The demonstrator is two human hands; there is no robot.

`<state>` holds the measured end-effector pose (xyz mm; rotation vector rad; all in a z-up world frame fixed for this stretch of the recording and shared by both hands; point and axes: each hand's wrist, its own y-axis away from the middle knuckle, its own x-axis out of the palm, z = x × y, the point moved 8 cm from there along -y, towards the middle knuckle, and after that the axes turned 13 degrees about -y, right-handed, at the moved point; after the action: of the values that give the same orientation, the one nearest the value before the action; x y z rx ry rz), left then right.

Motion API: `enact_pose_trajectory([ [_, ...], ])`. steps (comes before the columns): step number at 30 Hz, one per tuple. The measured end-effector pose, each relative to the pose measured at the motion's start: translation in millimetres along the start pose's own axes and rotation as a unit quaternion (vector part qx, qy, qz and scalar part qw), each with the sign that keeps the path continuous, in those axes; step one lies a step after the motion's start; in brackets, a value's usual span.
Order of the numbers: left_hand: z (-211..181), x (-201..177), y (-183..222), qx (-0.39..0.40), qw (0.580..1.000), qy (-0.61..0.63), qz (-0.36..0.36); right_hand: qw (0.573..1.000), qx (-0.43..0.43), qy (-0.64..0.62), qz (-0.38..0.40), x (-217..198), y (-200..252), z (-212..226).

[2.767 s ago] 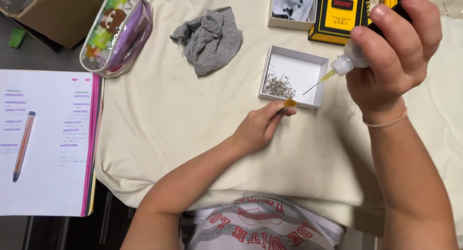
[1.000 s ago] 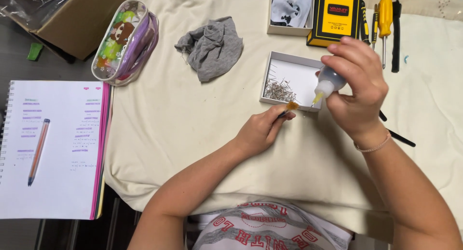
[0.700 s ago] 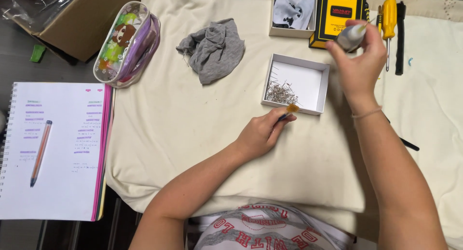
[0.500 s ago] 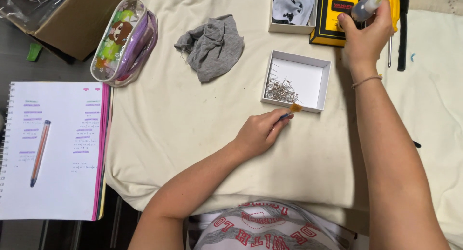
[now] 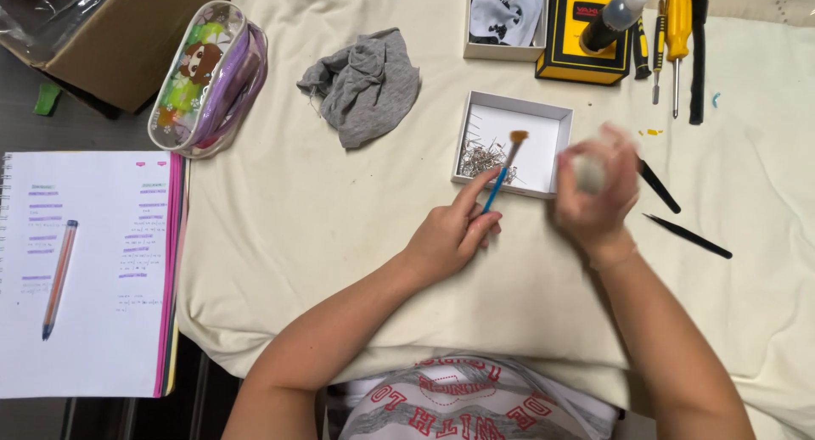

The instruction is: Applying liquid to the inner rim of a small box containing metal pins using a brush and a squeeze bottle.

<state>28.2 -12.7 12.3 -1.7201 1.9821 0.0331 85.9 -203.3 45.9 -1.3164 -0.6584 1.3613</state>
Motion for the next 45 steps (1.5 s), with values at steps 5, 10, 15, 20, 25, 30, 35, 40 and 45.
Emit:
enact_pose_trajectory([
  [5, -23, 20, 11, 0.145, 0.961, -0.233, -0.030, 0.993, -0.043, 0.023, 0.109, 20, -19, 78],
  [10, -23, -37, -3, 0.223, 0.919, -0.275, -0.171, 0.989, 0.140, 0.019, 0.030, -12, 15, 47],
  [15, 36, -46, -32, 0.190, 0.898, -0.393, -0.055, 0.854, 0.469, -0.213, -0.071, -4, 54, 18],
  [20, 54, -36, -50, 0.195, 0.892, -0.408, -0.012, 0.872, 0.436, -0.202, -0.093, -14, 39, 10],
  [25, 35, -23, -45, 0.203, 0.924, -0.325, -0.004, 0.891, 0.405, -0.176, -0.107, -22, 23, -6],
  [30, 23, -11, -35, 0.162, 0.937, -0.308, -0.022, 0.893, 0.407, -0.166, -0.097, -16, 7, -10],
  [35, 16, -17, -30, 0.171, 0.930, -0.296, -0.138, 0.911, 0.367, -0.159, -0.104, -15, -1, -14],
  [40, 4, -9, -21, 0.187, 0.926, -0.305, -0.116, 0.936, 0.293, -0.053, -0.188, -32, -10, 8],
  [45, -4, -12, -22, 0.170, 0.923, -0.278, -0.204, 0.945, 0.203, -0.183, -0.182, -3, 4, 46],
])
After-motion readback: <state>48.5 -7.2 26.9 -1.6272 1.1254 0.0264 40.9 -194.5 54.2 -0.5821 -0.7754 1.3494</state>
